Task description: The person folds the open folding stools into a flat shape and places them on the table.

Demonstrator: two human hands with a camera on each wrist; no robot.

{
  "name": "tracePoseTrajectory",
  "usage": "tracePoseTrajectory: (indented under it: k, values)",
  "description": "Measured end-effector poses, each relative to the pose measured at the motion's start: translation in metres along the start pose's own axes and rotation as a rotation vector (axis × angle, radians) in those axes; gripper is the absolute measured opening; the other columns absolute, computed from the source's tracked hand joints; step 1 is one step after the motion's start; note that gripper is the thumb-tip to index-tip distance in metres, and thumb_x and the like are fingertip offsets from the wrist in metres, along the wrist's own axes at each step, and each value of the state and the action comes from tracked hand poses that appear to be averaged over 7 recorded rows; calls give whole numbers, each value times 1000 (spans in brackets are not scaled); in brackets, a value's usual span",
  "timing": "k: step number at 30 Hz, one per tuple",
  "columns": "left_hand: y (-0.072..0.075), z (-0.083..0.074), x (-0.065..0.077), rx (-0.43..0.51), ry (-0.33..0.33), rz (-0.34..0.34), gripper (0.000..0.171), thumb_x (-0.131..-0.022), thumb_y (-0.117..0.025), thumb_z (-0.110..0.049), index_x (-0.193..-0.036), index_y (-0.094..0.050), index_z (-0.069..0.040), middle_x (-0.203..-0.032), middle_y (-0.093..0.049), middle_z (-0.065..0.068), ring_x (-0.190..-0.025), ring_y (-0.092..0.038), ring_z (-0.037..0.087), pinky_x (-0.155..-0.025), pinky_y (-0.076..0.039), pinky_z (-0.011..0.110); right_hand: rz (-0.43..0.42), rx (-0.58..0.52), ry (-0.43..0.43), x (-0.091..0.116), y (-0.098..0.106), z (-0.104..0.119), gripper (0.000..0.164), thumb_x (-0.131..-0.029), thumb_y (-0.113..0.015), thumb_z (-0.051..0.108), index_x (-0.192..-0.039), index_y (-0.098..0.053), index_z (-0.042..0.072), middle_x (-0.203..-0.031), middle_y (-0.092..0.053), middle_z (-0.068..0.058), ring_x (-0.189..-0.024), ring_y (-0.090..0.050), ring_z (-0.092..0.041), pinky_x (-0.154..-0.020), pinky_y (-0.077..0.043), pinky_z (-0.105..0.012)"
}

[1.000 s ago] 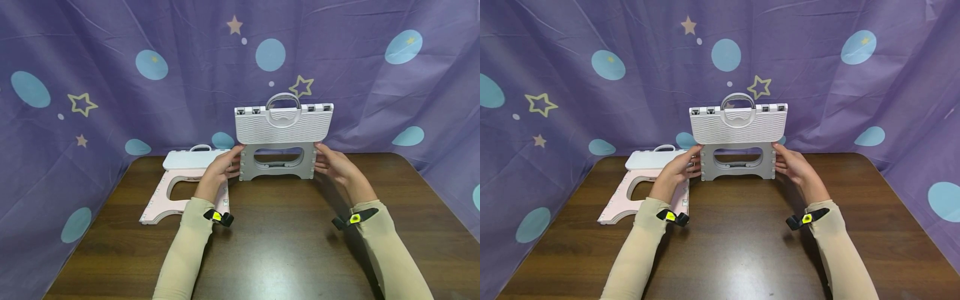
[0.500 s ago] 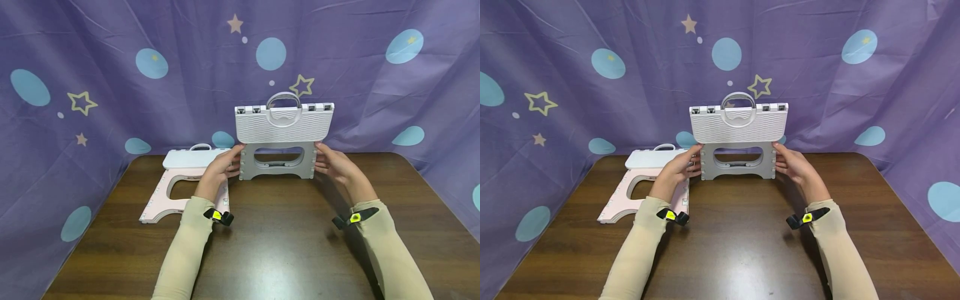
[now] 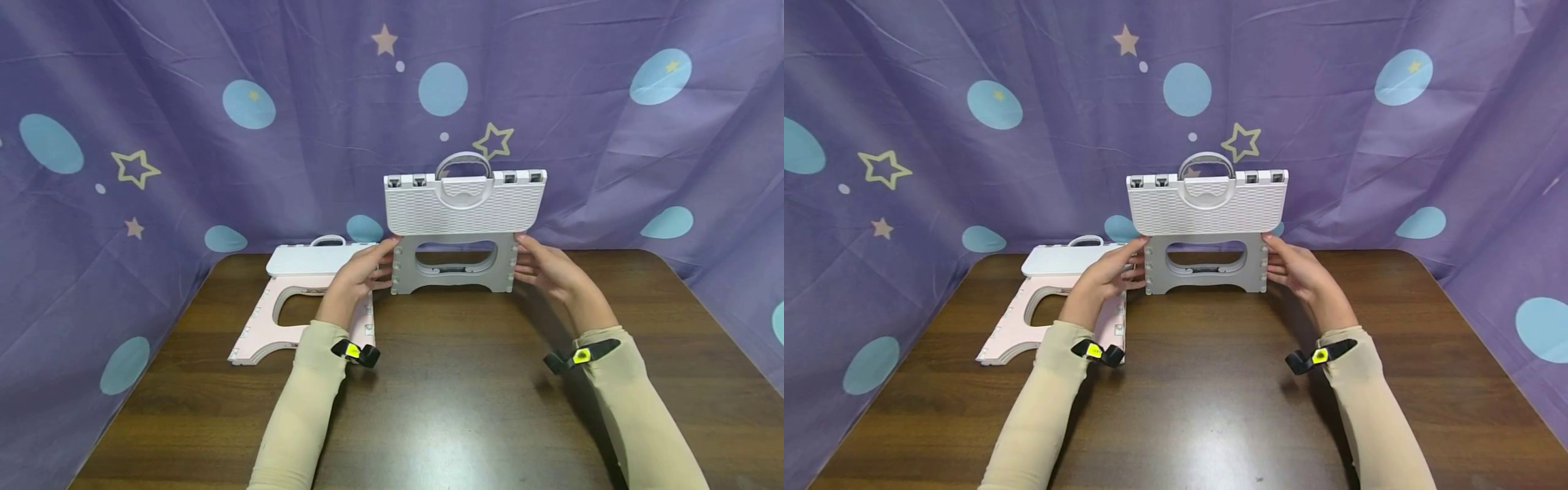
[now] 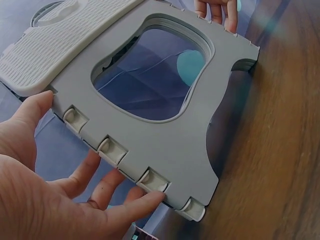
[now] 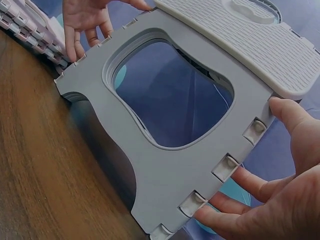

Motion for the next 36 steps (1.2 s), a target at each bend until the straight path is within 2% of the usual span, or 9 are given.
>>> tracePoseTrajectory:
  k: [8,14,27,36]
  values:
    - [1,-4,1,-42,-35,18,61,-100,-60,-38,-146,-47,0,-150,-47,25,-140,-46,40,-114,-44,55,7,17,14,0,-1,2,49,-105,-54,43,-128,-45,0,-96,-71,5,-94,-69,-11,-92,-57,-25]
    - [-1,-6,2,-58,-49,37,61,-102,-58,-38,-147,-46,1,-152,-46,26,-140,-45,40,-114,-43,56,14,2,17,0,-2,4,45,-104,-55,42,-125,-47,3,-95,-72,5,-93,-70,-11,-91,-58,-25]
    - [-2,-6,0,-58,-68,74,56,-104,-56,-35,-146,-46,2,-151,-45,27,-141,-45,40,-115,-42,57,33,13,9,1,-1,3,44,-105,-55,39,-126,-46,1,-97,-71,3,-96,-70,-11,-93,-57,-25]
    - [0,-3,0,-56,-76,85,48,-105,-56,-30,-142,-49,1,-145,-50,24,-139,-47,40,-114,-43,57,65,53,19,0,0,1,42,-106,-54,32,-131,-42,0,-103,-69,1,-100,-68,-10,-96,-56,-26]
Point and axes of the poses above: each hand's wrist, its own x-axis away from the middle knuckle, its own y-axis out of the back of the hand, z = x × y, the point moved 10 cm from there along -x, towards the middle knuckle
